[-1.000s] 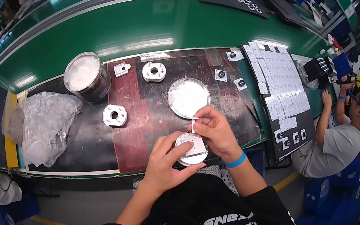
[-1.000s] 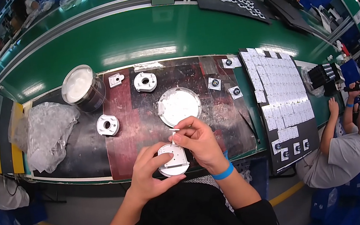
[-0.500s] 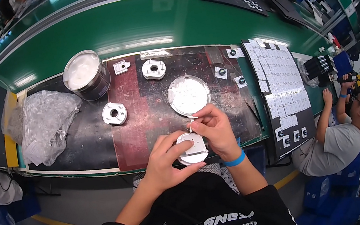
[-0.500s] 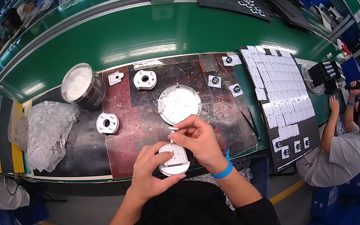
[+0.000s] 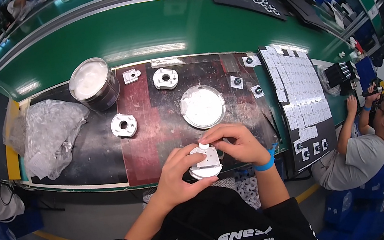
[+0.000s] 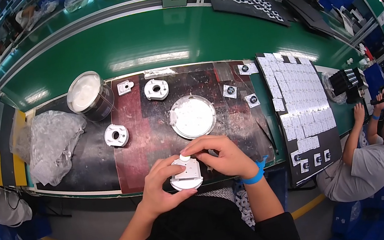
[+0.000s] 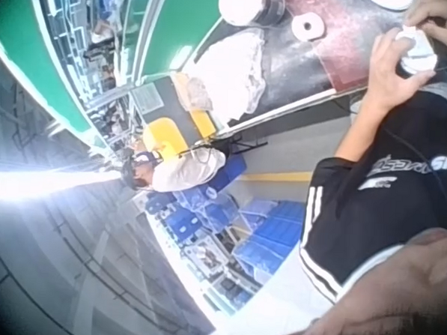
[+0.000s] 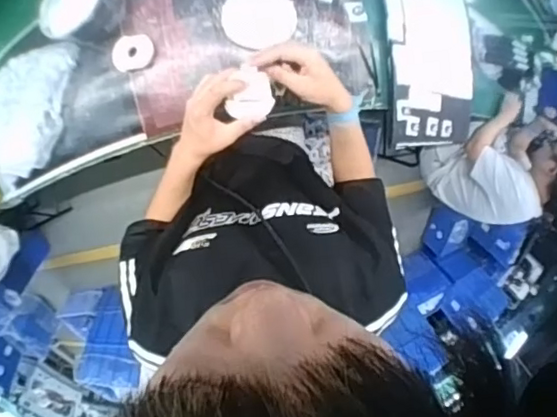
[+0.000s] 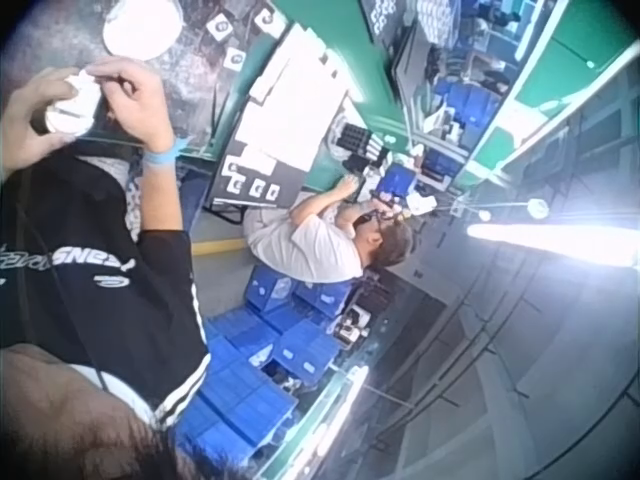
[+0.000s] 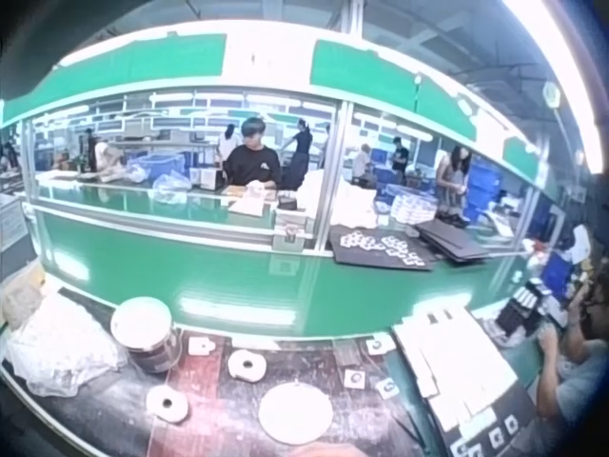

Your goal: Applying thermal paste to LED modules and assembling them into lighting fixtures at a factory workbench.

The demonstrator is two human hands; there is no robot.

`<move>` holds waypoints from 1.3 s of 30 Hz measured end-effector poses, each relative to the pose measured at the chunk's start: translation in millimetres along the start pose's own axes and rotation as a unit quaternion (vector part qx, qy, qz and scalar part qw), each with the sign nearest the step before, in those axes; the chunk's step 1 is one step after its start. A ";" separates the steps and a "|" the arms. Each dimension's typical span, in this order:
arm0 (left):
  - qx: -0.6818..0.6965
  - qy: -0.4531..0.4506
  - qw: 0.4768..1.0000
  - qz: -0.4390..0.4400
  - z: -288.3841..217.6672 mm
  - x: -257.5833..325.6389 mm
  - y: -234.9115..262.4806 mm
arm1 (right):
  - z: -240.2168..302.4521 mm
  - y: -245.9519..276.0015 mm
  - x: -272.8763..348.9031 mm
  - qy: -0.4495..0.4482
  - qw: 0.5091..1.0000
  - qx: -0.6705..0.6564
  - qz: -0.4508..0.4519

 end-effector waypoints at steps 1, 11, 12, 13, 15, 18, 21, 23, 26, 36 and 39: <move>0.000 -0.001 1.000 0.000 1.2 -0.2 -0.1 | -0.4 -0.7 -0.4 -0.002 1.000 -0.008 -0.003; -0.034 0.028 0.999 -0.028 2.5 -16.9 2.6 | -35.4 -5.1 30.8 -0.034 0.965 -0.183 -0.183; -0.082 0.036 0.996 -0.030 2.4 -27.9 7.5 | -38.9 -4.1 39.4 -0.051 0.963 -0.149 -0.218; -0.087 0.059 0.994 -0.026 7.6 -41.6 11.1 | -46.1 -4.4 48.7 -0.056 0.958 -0.137 -0.244; -0.121 0.060 0.990 -0.039 13.1 -87.0 18.9 | -61.3 -2.6 66.4 -0.065 0.952 -0.097 -0.282; -0.211 0.013 0.976 -0.055 47.5 -156.8 25.4 | -69.8 -1.8 77.5 -0.051 0.948 0.030 -0.314; -0.265 -0.021 0.962 -0.058 86.3 -221.8 19.2 | -56.2 -5.6 77.0 -0.035 0.938 0.136 -0.317; -0.284 -0.043 0.955 -0.071 120.8 -257.6 7.6 | -44.8 -7.7 68.9 0.014 0.934 0.197 -0.299; -0.274 -0.035 0.958 -0.074 179.0 -299.2 -11.0 | -47.1 -8.9 70.9 0.038 0.926 0.216 -0.306; -0.283 0.162 0.944 0.060 265.0 -350.7 -3.6 | -51.0 -12.1 76.7 0.068 0.919 0.217 -0.324; -0.313 0.212 0.917 0.125 264.9 -348.7 17.9 | -49.7 -9.6 76.3 0.078 0.918 0.224 -0.318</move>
Point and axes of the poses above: each hand's wrist, its own x-axis away from the middle knuckle, its own y-axis out of the back of the hand, z = x × y, the point moved 2 cm from there along -x, towards the middle knuckle, and after that the axes turned 2 degrees about -x, right-handed, at the moved point
